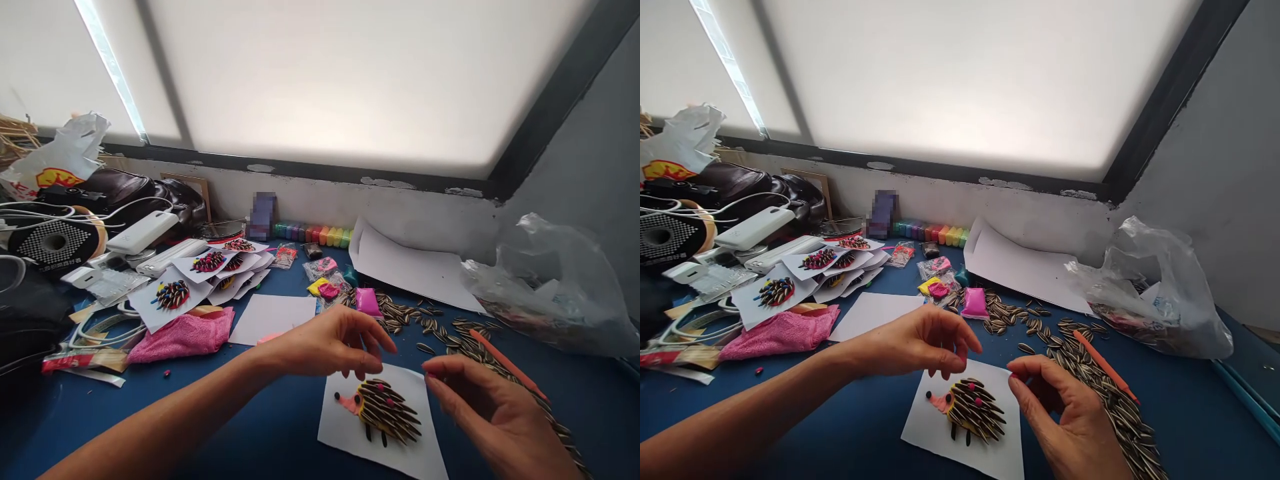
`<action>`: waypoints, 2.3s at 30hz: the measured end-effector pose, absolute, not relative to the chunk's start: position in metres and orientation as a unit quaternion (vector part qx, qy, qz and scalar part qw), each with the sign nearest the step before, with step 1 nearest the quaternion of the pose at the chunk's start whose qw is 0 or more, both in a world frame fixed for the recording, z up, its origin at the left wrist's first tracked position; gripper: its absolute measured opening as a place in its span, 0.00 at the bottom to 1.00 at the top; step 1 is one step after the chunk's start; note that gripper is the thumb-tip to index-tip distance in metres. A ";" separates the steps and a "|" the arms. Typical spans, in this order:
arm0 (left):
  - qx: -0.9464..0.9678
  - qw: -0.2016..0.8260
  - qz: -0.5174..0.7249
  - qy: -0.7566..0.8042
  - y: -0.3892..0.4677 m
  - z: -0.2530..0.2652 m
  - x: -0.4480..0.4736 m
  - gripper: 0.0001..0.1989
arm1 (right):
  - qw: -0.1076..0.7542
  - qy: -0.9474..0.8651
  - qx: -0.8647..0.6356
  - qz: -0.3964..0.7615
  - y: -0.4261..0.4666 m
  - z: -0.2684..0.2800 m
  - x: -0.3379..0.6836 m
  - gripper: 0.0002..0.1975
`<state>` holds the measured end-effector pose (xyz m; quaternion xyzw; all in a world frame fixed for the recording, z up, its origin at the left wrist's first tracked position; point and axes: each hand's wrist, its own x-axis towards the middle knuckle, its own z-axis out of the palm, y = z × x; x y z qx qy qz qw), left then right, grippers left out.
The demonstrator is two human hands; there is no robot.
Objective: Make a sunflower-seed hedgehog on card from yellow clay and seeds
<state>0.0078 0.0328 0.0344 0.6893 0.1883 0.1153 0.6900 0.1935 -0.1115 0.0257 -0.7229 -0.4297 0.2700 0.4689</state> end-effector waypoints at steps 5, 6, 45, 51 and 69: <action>0.703 0.678 0.092 0.194 0.021 0.034 0.009 0.07 | 0.410 -0.495 -0.715 0.276 -0.111 0.029 0.201 0.15; 0.706 0.675 0.093 0.194 0.019 0.035 0.009 0.06 | 0.384 -0.522 -0.711 0.272 -0.111 0.030 0.204 0.16; 0.873 0.404 0.161 0.221 -0.017 0.009 0.005 0.05 | 0.313 -0.568 -0.706 0.286 -0.111 0.027 0.208 0.15; 0.900 0.341 0.147 0.226 -0.017 0.006 0.003 0.05 | 0.318 -0.566 -0.705 0.286 -0.112 0.029 0.207 0.15; 0.911 0.341 0.113 0.205 -0.019 0.011 0.004 0.07 | 0.313 -0.578 -0.705 0.266 -0.111 0.028 0.208 0.14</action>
